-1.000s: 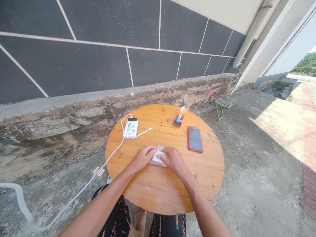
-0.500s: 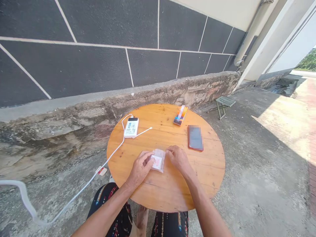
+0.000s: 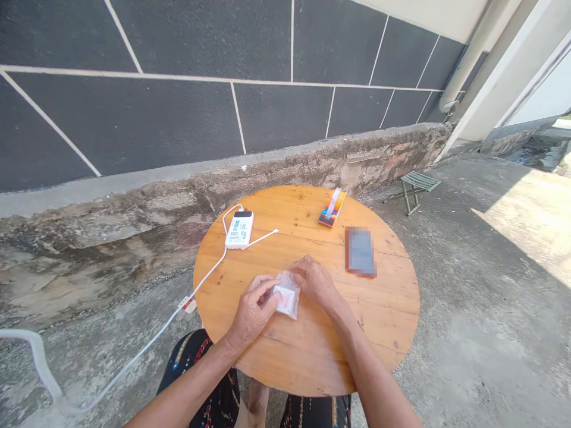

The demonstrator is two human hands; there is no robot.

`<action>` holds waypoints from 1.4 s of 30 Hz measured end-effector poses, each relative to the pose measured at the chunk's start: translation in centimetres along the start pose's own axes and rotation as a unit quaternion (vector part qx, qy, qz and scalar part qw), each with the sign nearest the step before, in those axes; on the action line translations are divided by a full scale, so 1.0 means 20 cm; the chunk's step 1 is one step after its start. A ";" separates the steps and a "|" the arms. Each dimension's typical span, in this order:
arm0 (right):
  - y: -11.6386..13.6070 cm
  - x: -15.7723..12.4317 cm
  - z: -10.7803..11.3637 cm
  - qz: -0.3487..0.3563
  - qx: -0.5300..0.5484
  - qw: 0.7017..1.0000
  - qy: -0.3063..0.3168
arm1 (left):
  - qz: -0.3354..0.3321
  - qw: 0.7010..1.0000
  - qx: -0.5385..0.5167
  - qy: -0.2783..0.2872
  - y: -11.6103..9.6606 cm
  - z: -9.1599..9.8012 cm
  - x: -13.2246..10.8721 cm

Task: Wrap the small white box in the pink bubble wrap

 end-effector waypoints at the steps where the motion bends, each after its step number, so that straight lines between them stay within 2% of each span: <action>1: 0.01 0.01 0.00 0.006 -0.014 1.000 0.015 | -0.003 1.000 0.004 -0.001 0.00 0.00 0.00; 4: 0.04 0.04 -0.02 0.022 -0.035 0.999 0.034 | -0.011 1.000 0.009 -0.004 -0.01 0.00 -0.01; 10: 0.01 0.06 -0.05 0.096 0.027 0.995 0.020 | -0.010 1.000 0.017 -0.001 -0.01 0.00 -0.01; 17: 0.02 0.09 -0.10 0.152 -0.028 0.987 0.038 | -0.010 1.000 0.014 0.020 -0.02 0.00 0.01; 21: -0.01 0.09 -0.04 0.122 -0.008 0.992 0.009 | 0.014 0.998 0.048 0.028 -0.01 -0.02 0.02; 25: -0.12 0.08 0.05 0.002 0.001 0.998 -0.058 | 0.014 0.997 0.070 0.024 -0.01 -0.02 0.03; 29: -0.12 0.08 0.04 -0.072 -0.075 0.994 -0.044 | 0.015 0.997 0.065 0.023 -0.01 -0.02 0.03; 35: -0.04 0.10 -0.03 -0.076 -0.088 0.992 -0.038 | 0.012 0.998 0.050 0.020 -0.02 -0.02 0.02; 38: -0.04 0.11 -0.04 -0.070 -0.025 0.997 -0.029 | 0.012 0.999 0.050 0.019 -0.01 -0.02 0.02; 42: -0.04 0.11 -0.05 -0.045 0.117 0.992 -0.018 | 0.011 0.998 0.051 0.019 -0.01 -0.02 0.02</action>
Point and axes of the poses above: each hand's wrist, its own x-axis towards the middle knuckle, its own z-axis out of the back of the hand, y = z × x, the point moved 4 cm from there along x, towards the middle knuckle, and after that the axes turned 2 degrees about x, right-handed, at the moved point
